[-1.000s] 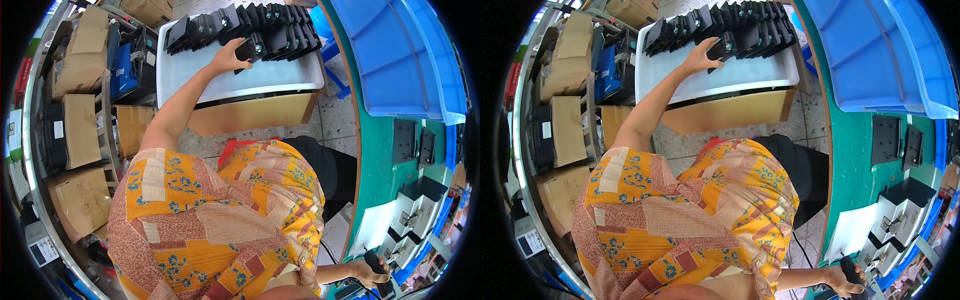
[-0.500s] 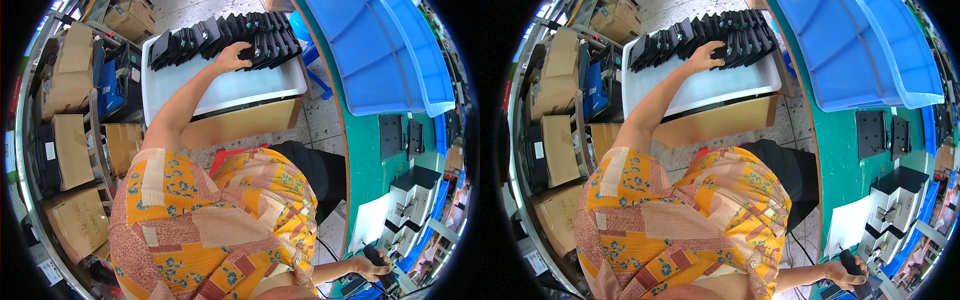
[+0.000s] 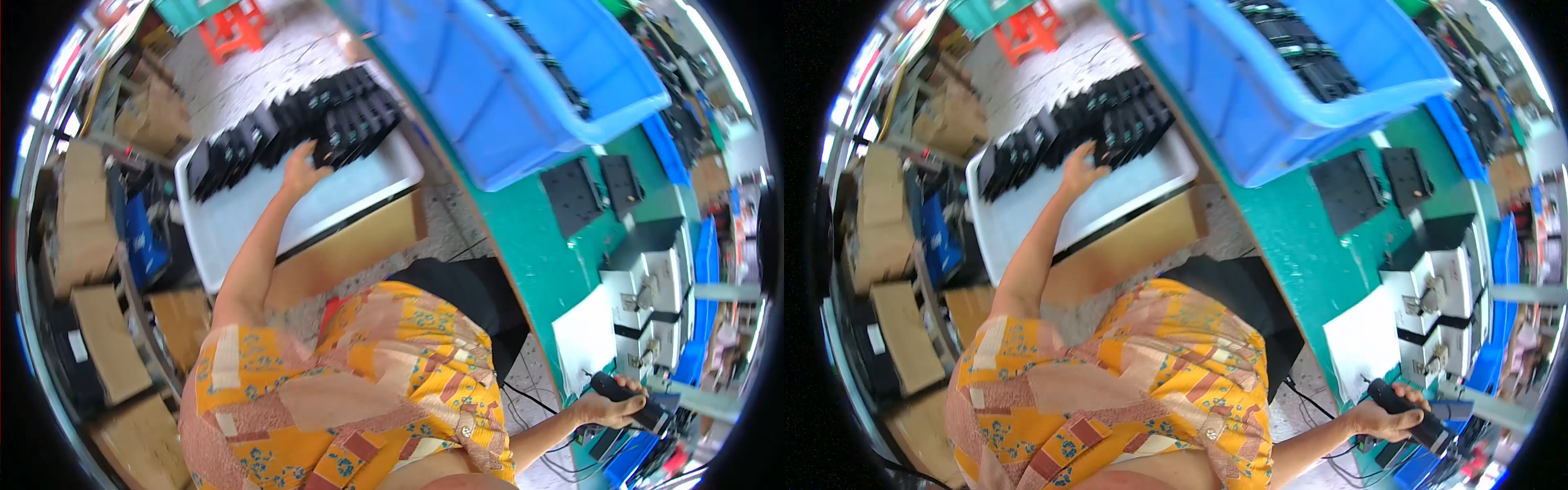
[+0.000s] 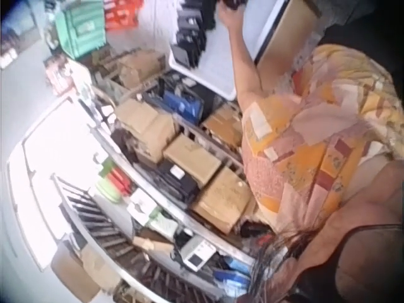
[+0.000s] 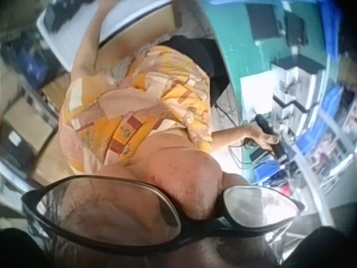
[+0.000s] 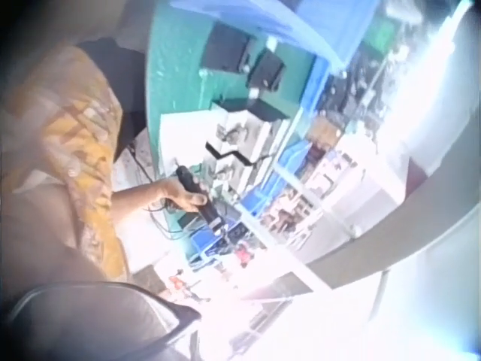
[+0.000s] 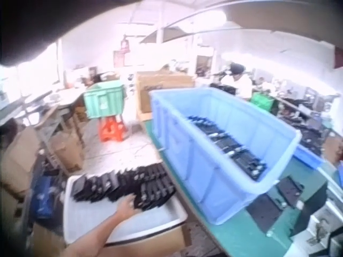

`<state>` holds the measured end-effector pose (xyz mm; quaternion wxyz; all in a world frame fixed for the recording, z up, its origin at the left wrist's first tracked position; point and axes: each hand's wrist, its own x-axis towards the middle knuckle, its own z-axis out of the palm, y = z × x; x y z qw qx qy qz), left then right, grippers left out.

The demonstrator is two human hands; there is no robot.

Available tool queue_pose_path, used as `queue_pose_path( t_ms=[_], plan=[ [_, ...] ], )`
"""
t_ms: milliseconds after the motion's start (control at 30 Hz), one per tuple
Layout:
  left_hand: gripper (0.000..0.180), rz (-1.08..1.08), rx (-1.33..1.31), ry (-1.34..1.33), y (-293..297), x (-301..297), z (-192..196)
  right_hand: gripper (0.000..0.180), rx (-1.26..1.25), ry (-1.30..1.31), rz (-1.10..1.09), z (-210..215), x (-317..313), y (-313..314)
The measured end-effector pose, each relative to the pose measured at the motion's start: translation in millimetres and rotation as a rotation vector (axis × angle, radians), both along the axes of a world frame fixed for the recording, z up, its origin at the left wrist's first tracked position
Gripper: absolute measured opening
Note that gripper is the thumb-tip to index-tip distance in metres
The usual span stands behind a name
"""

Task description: The person attaches screws to black plastic device cases using an electric screwdriver at a factory workbench.

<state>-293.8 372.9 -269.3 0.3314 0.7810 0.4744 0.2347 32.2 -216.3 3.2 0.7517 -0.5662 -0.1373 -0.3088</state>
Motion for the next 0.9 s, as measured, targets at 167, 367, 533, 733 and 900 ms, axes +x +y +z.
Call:
queue_pose_path(
  t_ms=[167, 367, 533, 733, 900],
  plan=[
    [0.088, 0.039, -0.079, -0.098, -12, 1, -1, 0.045, -0.017, 0.022, -0.004, -2, -5, -1],
    [0.045, 0.124, 0.256, 0.043, -41, 14, 74, 0.064, -0.078, -0.013, 0.115, -6, -14, -17],
    [0.008, 0.167, 0.502, -0.426, -60, 60, 203, 0.065, -0.129, 0.009, 0.11, -4, -10, -20],
    [0.012, -0.248, 0.674, -1.002, -59, 142, 377, 0.053, -0.114, -0.016, 0.123, -7, -6, -30],
    [0.015, -0.763, 0.56, -0.139, -63, 257, 476, 0.055, -0.103, -0.01, -0.107, 14, -12, 20]
  ],
)
